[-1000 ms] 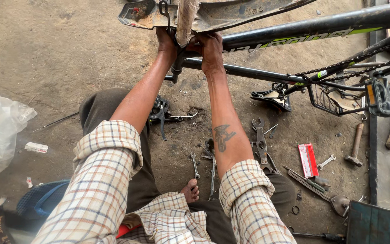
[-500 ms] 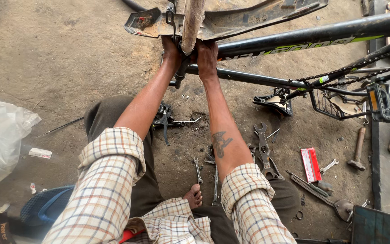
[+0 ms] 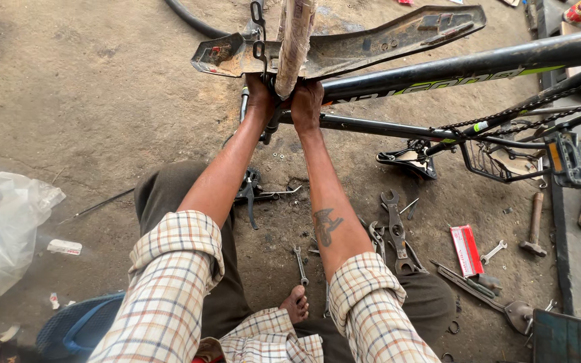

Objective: The person sits on the ground and works on a bicycle frame, using a wrench to tighten bolts on the front fork area. They handle a metal mudguard, aligning it with the frame and securing it with bolts and a wrench.

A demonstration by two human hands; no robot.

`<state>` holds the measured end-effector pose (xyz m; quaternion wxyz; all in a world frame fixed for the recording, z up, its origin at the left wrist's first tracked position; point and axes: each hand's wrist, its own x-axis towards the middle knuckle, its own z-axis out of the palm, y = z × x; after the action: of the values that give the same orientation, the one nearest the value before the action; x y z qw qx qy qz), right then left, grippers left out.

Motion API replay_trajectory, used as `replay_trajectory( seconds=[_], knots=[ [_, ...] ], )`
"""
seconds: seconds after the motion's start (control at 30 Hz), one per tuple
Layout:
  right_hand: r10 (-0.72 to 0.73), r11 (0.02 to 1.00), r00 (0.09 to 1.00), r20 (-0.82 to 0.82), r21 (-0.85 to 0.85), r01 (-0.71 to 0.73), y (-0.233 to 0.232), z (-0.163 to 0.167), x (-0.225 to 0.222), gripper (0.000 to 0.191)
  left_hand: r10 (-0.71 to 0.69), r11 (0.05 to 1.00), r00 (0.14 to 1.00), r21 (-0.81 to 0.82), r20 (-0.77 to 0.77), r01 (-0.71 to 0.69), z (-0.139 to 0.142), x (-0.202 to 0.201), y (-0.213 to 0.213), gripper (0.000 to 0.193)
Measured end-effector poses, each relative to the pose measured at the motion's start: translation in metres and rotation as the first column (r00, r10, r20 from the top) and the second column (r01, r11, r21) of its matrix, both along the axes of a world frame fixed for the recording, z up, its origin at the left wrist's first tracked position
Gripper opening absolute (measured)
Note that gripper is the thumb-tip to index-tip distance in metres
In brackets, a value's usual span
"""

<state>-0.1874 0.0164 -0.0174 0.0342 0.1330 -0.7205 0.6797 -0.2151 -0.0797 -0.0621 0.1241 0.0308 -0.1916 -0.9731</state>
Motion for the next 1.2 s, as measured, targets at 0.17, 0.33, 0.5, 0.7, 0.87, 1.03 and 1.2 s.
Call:
replay_trajectory(
  seconds=[0.17,0.33,0.5,0.7,0.87,1.03,1.2],
  knots=[
    [-0.099,0.986,0.832,-0.546,0.061,0.157,-0.009,-0.004,-0.004,0.028,0.058,0.998,0.998,0.019,0.02,-0.059,-0.003,-0.002,0.0,0.071],
    [0.135,0.536,0.928,-0.348,0.813,0.227,0.001,-0.003,-0.009,0.043,-0.054,0.998,0.998,0.039,0.023,0.053,0.001,0.002,-0.001,0.075],
    [0.333,0.761,0.763,-0.555,0.635,0.13,0.011,0.011,-0.005,0.015,-0.115,0.993,0.993,0.036,0.026,0.114,0.004,0.007,-0.003,0.084],
    [0.287,0.774,0.54,-0.791,0.524,0.356,0.008,0.004,-0.009,0.006,-0.029,0.999,0.994,-0.016,0.11,0.031,-0.008,-0.003,-0.004,0.081],
    [0.109,0.955,0.919,-0.379,0.296,0.008,0.007,-0.007,-0.017,0.03,0.07,0.998,0.998,0.003,0.005,-0.07,-0.007,-0.007,-0.003,0.069],
    [0.262,0.964,0.963,0.061,-0.065,-0.258,0.016,-0.009,-0.004,0.032,0.013,1.0,1.0,-0.018,-0.023,-0.014,-0.002,0.003,-0.002,0.062],
    [0.102,0.995,0.968,0.227,-0.039,-0.096,0.05,-0.014,0.05,0.017,0.164,0.978,0.983,-0.116,-0.088,-0.173,-0.007,0.003,-0.006,0.058]
  ],
)
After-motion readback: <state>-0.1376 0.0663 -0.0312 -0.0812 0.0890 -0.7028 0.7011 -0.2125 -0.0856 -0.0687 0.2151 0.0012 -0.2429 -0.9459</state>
